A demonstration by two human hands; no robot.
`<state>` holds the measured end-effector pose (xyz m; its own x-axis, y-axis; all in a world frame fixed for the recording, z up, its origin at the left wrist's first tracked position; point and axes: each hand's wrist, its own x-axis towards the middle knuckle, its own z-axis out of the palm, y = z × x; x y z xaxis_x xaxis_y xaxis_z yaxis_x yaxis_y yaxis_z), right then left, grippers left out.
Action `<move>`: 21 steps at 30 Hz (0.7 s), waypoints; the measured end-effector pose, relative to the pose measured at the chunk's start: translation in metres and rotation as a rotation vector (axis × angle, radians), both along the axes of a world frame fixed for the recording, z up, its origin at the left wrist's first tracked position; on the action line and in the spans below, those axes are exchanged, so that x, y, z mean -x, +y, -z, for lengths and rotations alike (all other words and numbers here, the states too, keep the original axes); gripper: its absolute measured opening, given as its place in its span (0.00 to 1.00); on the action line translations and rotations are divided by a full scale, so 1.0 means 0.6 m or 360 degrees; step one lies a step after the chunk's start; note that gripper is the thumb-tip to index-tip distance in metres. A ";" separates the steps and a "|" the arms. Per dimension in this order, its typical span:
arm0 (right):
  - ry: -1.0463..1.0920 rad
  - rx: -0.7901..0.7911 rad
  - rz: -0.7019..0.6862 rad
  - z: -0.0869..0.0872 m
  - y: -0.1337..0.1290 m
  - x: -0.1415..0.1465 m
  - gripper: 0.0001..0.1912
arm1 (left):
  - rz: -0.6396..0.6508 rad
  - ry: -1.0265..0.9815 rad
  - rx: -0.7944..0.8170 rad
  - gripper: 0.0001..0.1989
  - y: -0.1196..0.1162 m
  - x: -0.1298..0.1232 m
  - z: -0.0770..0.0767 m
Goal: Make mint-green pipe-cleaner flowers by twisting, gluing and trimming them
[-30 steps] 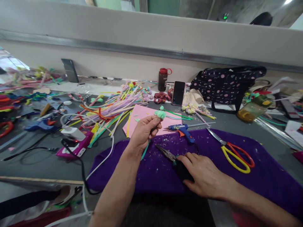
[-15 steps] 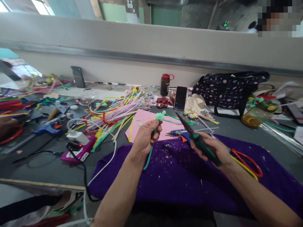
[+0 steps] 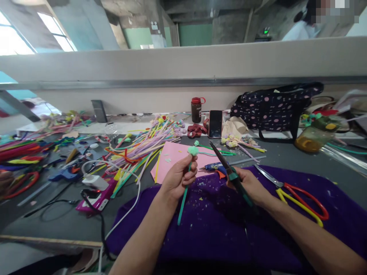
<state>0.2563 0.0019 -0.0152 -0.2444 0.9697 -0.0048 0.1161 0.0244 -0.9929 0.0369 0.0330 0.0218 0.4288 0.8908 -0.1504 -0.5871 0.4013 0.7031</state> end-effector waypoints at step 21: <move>-0.1134 -0.0477 -0.0221 0.029 -0.009 0.012 0.07 | -0.0072 0.0211 0.0264 0.10 -0.032 -0.079 0.064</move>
